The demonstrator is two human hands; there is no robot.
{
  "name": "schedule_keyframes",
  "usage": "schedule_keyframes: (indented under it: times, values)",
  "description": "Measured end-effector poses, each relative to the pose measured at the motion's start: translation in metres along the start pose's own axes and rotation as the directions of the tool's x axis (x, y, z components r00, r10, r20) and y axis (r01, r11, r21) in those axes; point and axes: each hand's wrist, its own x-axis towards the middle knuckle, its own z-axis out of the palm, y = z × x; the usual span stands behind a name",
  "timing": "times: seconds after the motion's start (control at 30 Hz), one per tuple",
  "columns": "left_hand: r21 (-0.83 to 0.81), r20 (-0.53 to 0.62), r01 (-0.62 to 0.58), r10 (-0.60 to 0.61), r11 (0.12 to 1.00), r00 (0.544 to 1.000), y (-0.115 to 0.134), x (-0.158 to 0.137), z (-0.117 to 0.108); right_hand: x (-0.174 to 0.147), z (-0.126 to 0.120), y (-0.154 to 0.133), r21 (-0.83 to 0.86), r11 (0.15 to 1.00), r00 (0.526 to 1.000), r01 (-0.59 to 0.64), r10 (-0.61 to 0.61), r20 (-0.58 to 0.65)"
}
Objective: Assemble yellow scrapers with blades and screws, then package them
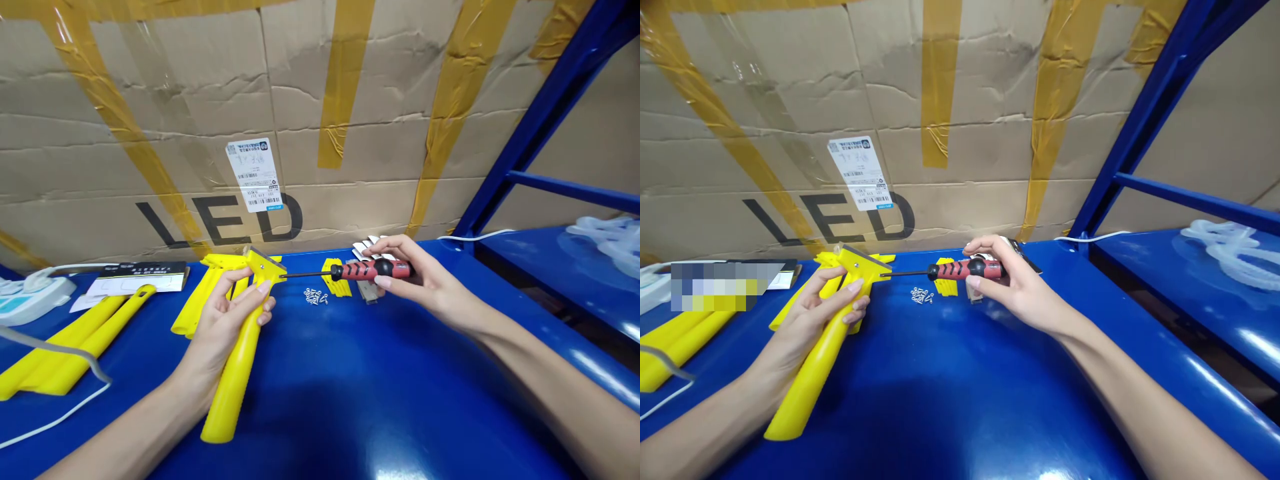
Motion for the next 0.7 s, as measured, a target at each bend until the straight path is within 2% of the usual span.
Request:
schedule_keyframes:
  times: [0.1, 0.27, 0.33, 0.43, 0.5, 0.57, 0.7]
  values:
    - [0.0, 0.018, 0.006, -0.006, 1.0, 1.0, 0.0, 0.0, -0.002, 0.0, 0.005, -0.002, -0.003, 1.0, 1.0, 0.007, -0.007, -0.009]
    - [-0.01, 0.014, 0.027, -0.027, 1.0, 1.0, 0.0, -0.002, 0.0, 0.003, 0.01, 0.0, 0.097, 0.988, 0.992, -0.118, 0.121, -0.025]
    - [-0.01, 0.018, 0.032, -0.032, 0.999, 0.999, 0.001, -0.003, 0.001, 0.002, 0.008, 0.0, 0.07, 0.993, 0.995, -0.095, 0.096, -0.015]
    - [-0.01, 0.025, 0.032, -0.032, 0.999, 0.999, 0.0, -0.004, 0.002, -0.001, 0.004, -0.005, -0.072, 0.997, 1.0, -0.022, 0.021, -0.021]
    - [-0.008, 0.022, 0.036, -0.036, 0.999, 0.999, 0.0, -0.005, 0.003, -0.003, 0.005, -0.008, -0.077, 0.995, 0.997, -0.066, 0.062, -0.055]
    - [0.001, 0.034, 0.033, -0.034, 0.999, 0.999, 0.001, -0.006, 0.002, -0.005, 0.007, -0.01, 0.001, 0.99, 0.987, -0.142, 0.142, -0.079]
    - [0.003, 0.079, 0.025, -0.026, 1.0, 0.997, 0.001, -0.005, -0.003, -0.004, 0.012, -0.009, 0.119, 0.968, 0.967, -0.22, 0.232, -0.105]
